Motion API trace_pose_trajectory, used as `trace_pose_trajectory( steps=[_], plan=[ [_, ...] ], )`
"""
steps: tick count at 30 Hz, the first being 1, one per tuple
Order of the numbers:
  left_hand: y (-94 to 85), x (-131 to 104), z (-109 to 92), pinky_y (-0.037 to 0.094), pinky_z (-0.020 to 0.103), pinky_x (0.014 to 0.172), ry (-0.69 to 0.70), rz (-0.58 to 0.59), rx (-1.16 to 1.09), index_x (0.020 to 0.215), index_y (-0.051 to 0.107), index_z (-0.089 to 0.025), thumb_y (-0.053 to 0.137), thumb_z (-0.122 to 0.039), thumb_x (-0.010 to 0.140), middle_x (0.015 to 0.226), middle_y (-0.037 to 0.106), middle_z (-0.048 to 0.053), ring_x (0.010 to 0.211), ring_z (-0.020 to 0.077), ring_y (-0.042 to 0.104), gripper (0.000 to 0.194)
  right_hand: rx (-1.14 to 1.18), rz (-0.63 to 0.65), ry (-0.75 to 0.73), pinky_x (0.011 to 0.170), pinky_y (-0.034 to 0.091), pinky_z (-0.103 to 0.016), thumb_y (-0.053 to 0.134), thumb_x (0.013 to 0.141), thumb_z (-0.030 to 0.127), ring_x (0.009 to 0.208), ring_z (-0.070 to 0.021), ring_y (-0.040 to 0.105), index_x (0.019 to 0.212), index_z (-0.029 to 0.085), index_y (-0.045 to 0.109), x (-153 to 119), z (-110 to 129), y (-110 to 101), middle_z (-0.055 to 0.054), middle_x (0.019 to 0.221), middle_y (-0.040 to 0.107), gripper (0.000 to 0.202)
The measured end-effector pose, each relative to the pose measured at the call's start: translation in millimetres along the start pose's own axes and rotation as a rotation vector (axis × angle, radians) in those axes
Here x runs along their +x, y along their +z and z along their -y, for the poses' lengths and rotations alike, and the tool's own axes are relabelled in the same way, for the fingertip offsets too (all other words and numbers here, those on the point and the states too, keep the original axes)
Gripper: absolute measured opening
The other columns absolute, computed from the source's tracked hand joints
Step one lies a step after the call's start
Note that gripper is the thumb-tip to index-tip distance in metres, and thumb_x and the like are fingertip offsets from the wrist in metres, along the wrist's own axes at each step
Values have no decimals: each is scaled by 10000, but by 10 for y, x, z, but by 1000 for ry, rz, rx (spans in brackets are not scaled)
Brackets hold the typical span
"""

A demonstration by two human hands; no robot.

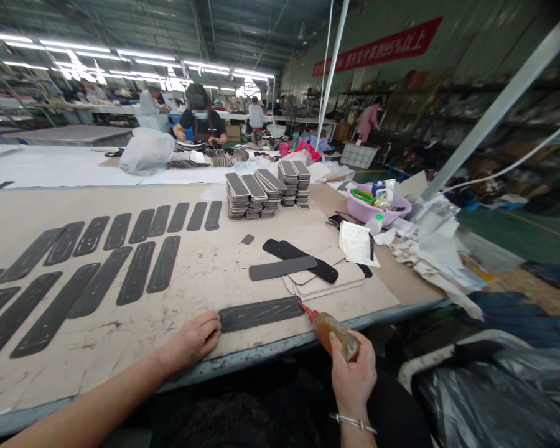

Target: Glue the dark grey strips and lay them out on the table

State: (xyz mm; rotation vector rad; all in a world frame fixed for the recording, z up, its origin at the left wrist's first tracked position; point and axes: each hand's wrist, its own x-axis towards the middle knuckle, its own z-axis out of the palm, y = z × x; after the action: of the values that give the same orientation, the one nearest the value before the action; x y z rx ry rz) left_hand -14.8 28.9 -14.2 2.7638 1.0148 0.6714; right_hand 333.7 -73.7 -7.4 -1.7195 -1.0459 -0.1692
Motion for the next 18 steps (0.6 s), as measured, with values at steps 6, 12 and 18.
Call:
trace_pose_trajectory(
  steps=[6,12,18],
  plan=[
    [-6,7,-15,525,253,767,8,-31,-9,837,592,-151,422,-148,908,865,599,73,804,160,590,184,43,44,57,744,464,-327,647,807,531,799,-203,577,955,179,590,-64,51,-120,-60,894,612,386],
    [-39,34,-35,521,260,761,10,-14,-25,835,586,-154,414,-120,891,856,596,71,797,162,586,184,-16,21,61,746,468,-343,631,786,596,795,-221,577,939,171,603,-81,17,-164,-75,883,623,453],
    [-64,97,-50,495,263,682,-61,21,-68,742,567,-159,427,-70,792,744,561,52,704,159,546,173,208,116,283,654,500,-341,700,678,622,724,-225,608,898,193,615,-121,155,-153,-48,837,645,489]
  ],
)
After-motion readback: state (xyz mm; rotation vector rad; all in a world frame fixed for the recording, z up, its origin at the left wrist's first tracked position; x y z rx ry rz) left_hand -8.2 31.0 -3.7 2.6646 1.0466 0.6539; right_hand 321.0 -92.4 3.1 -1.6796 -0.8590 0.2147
